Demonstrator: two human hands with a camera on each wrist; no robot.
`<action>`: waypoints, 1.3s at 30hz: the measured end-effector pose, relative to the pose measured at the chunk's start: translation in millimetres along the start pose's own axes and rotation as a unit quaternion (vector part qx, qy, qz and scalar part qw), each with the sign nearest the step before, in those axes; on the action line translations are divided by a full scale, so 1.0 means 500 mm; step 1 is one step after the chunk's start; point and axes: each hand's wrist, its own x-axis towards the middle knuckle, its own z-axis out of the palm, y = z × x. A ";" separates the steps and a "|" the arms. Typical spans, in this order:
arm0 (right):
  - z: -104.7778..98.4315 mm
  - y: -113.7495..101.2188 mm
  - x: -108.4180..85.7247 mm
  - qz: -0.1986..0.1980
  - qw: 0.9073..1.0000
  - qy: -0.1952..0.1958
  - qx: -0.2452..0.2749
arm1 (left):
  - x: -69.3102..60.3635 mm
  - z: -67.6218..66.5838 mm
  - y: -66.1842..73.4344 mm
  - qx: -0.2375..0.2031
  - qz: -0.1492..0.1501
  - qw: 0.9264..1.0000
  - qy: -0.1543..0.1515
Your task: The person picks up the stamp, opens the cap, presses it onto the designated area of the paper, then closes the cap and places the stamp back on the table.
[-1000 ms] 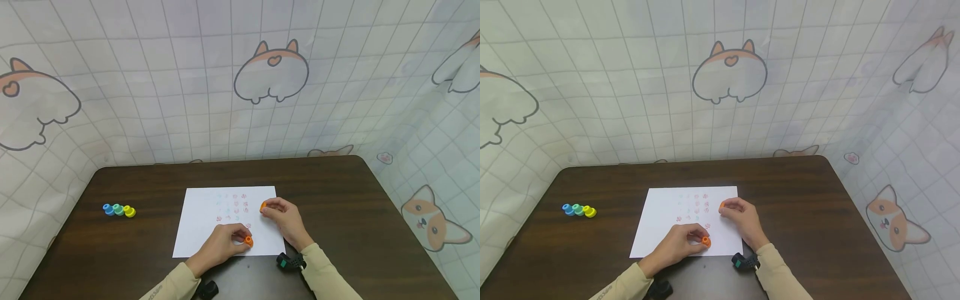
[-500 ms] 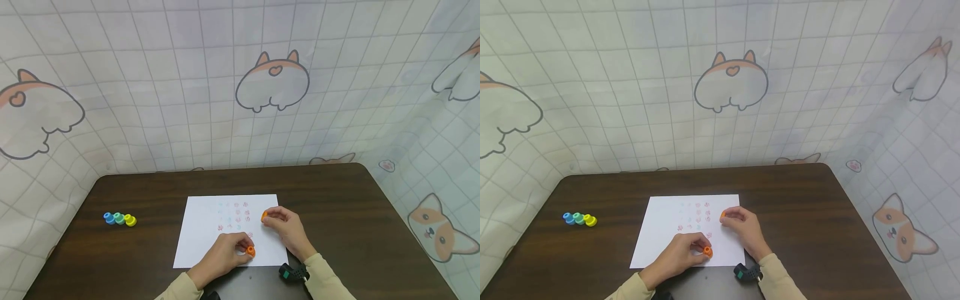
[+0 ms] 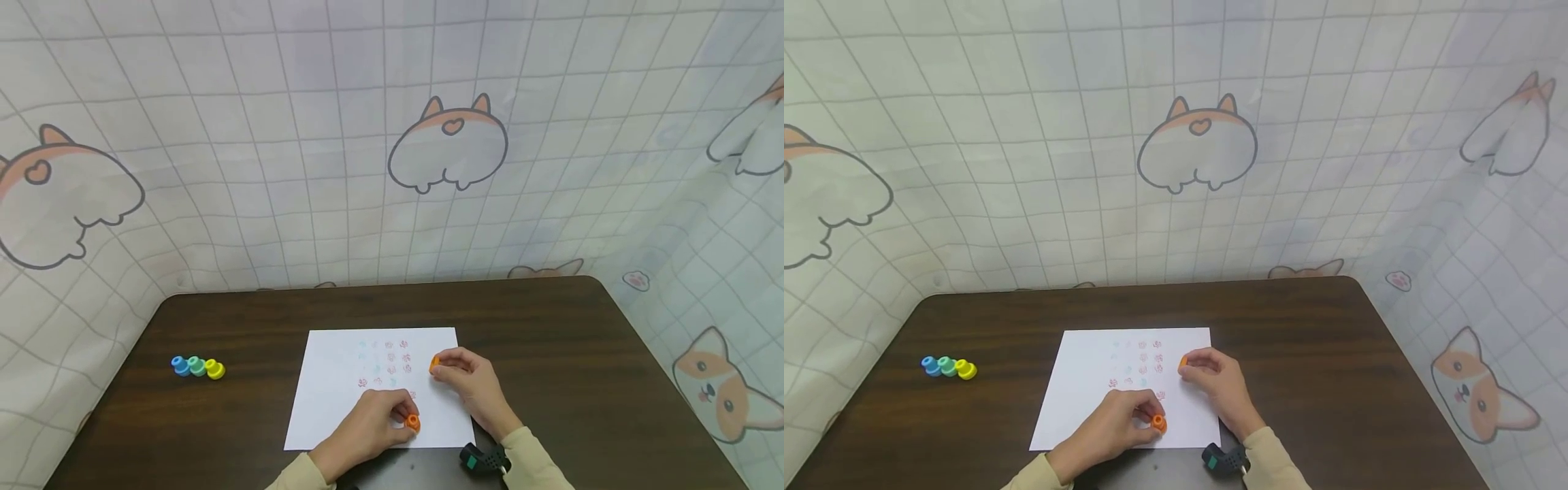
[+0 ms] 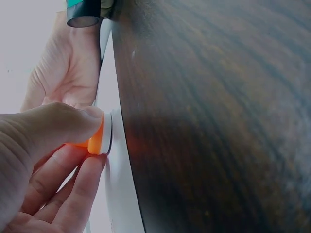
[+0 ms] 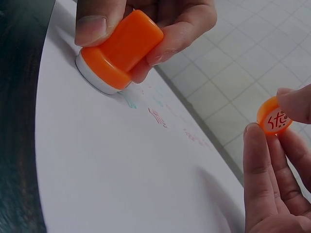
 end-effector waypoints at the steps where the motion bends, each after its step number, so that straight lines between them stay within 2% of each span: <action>1: 0.000 0.001 0.000 0.000 1.000 0.000 0.001 | 0.000 0.000 0.001 0.001 0.001 1.000 0.000; 12: 0.002 -0.001 0.001 0.007 1.000 0.011 -0.002 | -0.005 0.004 0.000 0.002 0.009 1.000 0.017; 21: 0.004 -0.002 -0.001 0.007 1.000 0.002 0.006 | -0.008 0.007 -0.003 -0.008 0.012 1.000 0.020; 29: 0.002 -0.002 0.005 -0.003 1.000 -0.007 0.007 | -0.009 0.013 -0.015 -0.059 0.008 0.998 0.029; 35: 0.003 -0.005 0.006 -0.005 1.000 -0.010 0.002 | -0.018 0.008 -0.023 -0.097 0.002 0.993 0.061; 39: 0.004 -0.002 0.004 -0.003 1.000 -0.007 -0.011 | -0.027 -0.005 -0.029 -0.131 0.002 0.988 0.078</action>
